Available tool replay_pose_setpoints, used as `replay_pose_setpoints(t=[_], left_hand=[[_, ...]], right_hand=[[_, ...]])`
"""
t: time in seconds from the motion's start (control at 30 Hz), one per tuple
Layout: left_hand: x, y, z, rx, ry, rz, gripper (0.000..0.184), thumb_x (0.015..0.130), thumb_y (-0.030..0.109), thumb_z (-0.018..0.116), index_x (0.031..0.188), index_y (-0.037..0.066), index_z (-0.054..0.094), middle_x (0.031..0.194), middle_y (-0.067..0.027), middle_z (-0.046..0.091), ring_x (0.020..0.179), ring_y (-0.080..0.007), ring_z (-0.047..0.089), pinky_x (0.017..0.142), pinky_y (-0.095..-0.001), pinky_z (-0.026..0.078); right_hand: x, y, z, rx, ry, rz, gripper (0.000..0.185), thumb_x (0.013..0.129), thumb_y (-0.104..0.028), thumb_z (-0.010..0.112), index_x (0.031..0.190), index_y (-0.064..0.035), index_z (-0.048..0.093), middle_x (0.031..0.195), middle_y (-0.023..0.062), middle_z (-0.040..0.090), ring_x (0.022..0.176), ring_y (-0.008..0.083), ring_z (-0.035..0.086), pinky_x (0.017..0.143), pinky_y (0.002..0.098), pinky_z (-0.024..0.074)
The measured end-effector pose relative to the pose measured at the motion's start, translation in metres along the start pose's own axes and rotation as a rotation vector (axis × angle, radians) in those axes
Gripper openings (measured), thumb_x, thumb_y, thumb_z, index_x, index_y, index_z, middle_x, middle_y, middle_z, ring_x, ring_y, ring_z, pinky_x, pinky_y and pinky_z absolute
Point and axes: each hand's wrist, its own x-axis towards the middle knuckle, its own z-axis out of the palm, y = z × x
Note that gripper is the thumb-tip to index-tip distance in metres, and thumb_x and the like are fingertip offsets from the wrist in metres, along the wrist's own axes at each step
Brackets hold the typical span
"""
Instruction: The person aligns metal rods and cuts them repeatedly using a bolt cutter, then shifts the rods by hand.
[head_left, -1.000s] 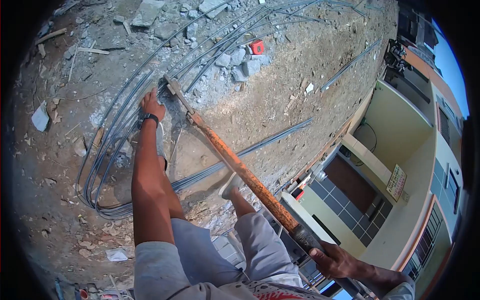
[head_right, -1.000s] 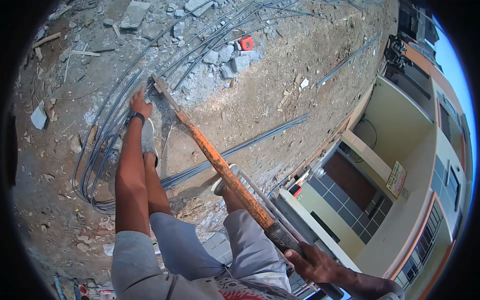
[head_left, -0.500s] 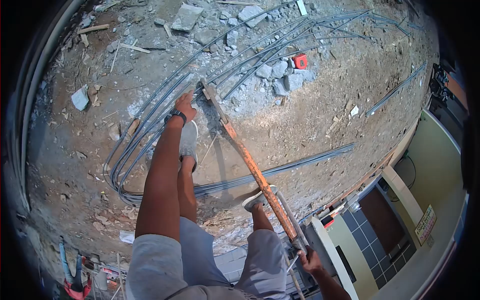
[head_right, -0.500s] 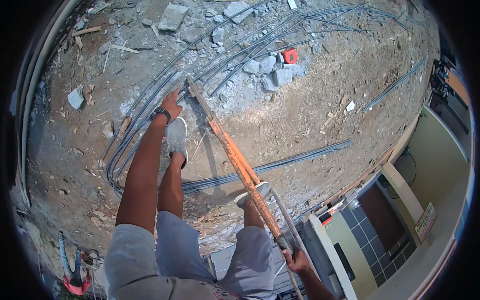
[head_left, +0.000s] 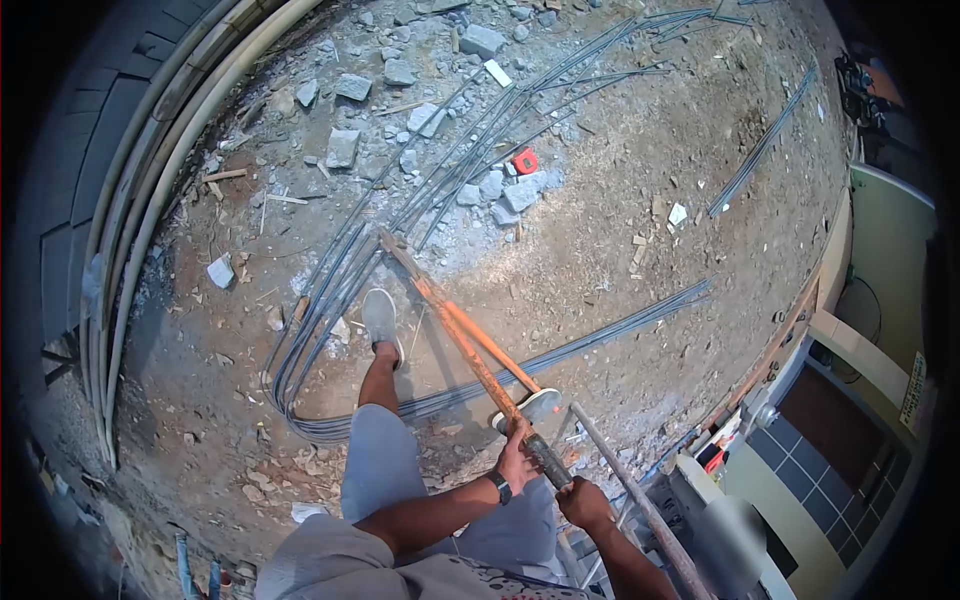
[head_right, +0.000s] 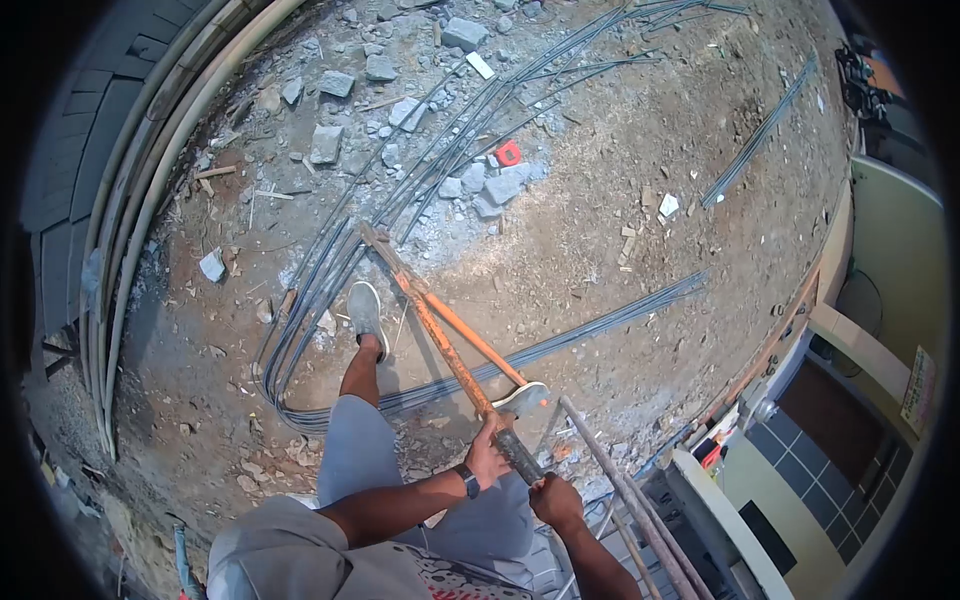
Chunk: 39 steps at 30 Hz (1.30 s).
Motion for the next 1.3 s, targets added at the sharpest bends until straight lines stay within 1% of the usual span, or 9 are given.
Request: replay_pose_setpoints(t=[0.03, 0.07, 0.17, 0.47, 0.6, 0.63, 0.73, 1.03, 1.3], left_hand=[[-0.020, -0.032, 0.027, -0.086, -0.002, 0.043, 0.066, 0.085, 0.054, 0.069, 0.136, 0.018, 0.046, 0.116, -0.0116, 0.059, 0.106, -0.0275, 0.060, 0.091, -0.0451, 0.046], [0.000, -0.065, 0.029, -0.043, 0.057, 0.029, 0.038, 0.083, 0.035, 0.075, 0.112, 0.015, 0.061, 0.092, -0.0045, 0.060, 0.082, -0.0217, 0.062, 0.074, -0.0398, 0.048], [0.004, -0.076, 0.070, -0.056, 0.444, 0.224, 0.011, 0.084, 0.018, 0.068, 0.077, 0.012, 0.063, 0.067, 0.0031, 0.049, 0.057, -0.0150, 0.050, 0.055, -0.0355, 0.042], [0.155, -0.130, 0.046, 0.049, 0.546, 0.413, 0.011, 0.087, 0.015, 0.062, 0.079, 0.007, 0.061, 0.060, 0.0009, 0.051, 0.048, -0.0116, 0.046, 0.045, -0.0290, 0.039], [0.212, -0.151, -0.003, 0.152, 0.642, 0.479, 0.022, 0.086, 0.021, 0.064, 0.067, 0.012, 0.057, 0.054, 0.0006, 0.052, 0.039, -0.0129, 0.046, 0.036, -0.0301, 0.036], [0.219, -0.156, -0.008, 0.078, 0.635, 0.549, 0.040, 0.085, 0.030, 0.071, 0.056, 0.012, 0.051, 0.050, -0.0022, 0.052, 0.035, -0.0160, 0.048, 0.031, -0.0312, 0.035], [0.203, -0.174, -0.025, 0.132, 0.637, 0.434, 0.041, 0.085, 0.032, 0.071, 0.056, 0.012, 0.051, 0.051, -0.0018, 0.052, 0.036, -0.0155, 0.049, 0.032, -0.0316, 0.036], [0.143, -0.139, 0.023, 0.165, 0.689, 0.528, 0.027, 0.083, 0.019, 0.065, 0.065, 0.003, 0.053, 0.056, -0.0048, 0.053, 0.042, -0.0155, 0.049, 0.038, -0.0310, 0.041], [0.194, -0.181, 0.030, 0.099, 0.503, 0.477, 0.028, 0.083, 0.027, 0.068, 0.077, 0.004, 0.054, 0.055, -0.0052, 0.048, 0.044, -0.0174, 0.046, 0.039, -0.0331, 0.038]], right_hand=[[-0.006, -0.006, -0.004, 0.001, -0.040, 0.018, 0.041, 0.086, -0.032, 0.058, 0.106, 0.0030, 0.064, 0.096, 0.0296, 0.068, 0.093, 0.0441, 0.066, 0.082, 0.0504, 0.0529], [-0.012, -0.011, -0.006, 0.005, -0.052, 0.026, 0.044, 0.087, -0.032, 0.058, 0.116, 0.0017, 0.061, 0.101, 0.0291, 0.068, 0.098, 0.0440, 0.066, 0.086, 0.0500, 0.0527], [-0.012, 0.004, -0.015, 0.110, -0.025, -0.064, 0.047, 0.089, -0.033, 0.057, 0.123, -0.0012, 0.058, 0.108, 0.0269, 0.068, 0.105, 0.0413, 0.065, 0.090, 0.0484, 0.0519], [0.121, 0.100, 0.030, 0.103, -0.138, -0.176, 0.045, 0.089, -0.034, 0.058, 0.122, -0.0043, 0.060, 0.113, 0.0207, 0.068, 0.108, 0.0363, 0.066, 0.091, 0.0456, 0.0521], [0.173, 0.125, 0.101, 0.257, -0.007, -0.275, 0.047, 0.090, -0.037, 0.058, 0.128, -0.0098, 0.059, 0.115, 0.0194, 0.068, 0.109, 0.0379, 0.065, 0.090, 0.0450, 0.0517], [0.171, 0.137, 0.119, 0.275, -0.012, -0.284, 0.047, 0.090, -0.037, 0.058, 0.128, -0.0096, 0.059, 0.114, 0.0197, 0.068, 0.108, 0.0385, 0.065, 0.089, 0.0457, 0.0516], [0.176, 0.152, 0.146, 0.220, -0.133, -0.240, 0.048, 0.090, -0.037, 0.059, 0.130, -0.0092, 0.057, 0.112, 0.0203, 0.069, 0.107, 0.0392, 0.065, 0.089, 0.0470, 0.0514], [0.108, 0.152, 0.137, 0.188, 0.201, -0.176, 0.033, 0.086, -0.030, 0.061, 0.106, -0.0033, 0.065, 0.095, 0.0220, 0.071, 0.089, 0.0378, 0.070, 0.081, 0.0475, 0.0539], [0.140, 0.173, 0.085, 0.128, 0.162, -0.250, 0.028, 0.089, -0.026, 0.056, 0.103, -0.0047, 0.066, 0.094, 0.0201, 0.072, 0.088, 0.0361, 0.071, 0.078, 0.0450, 0.0555]])
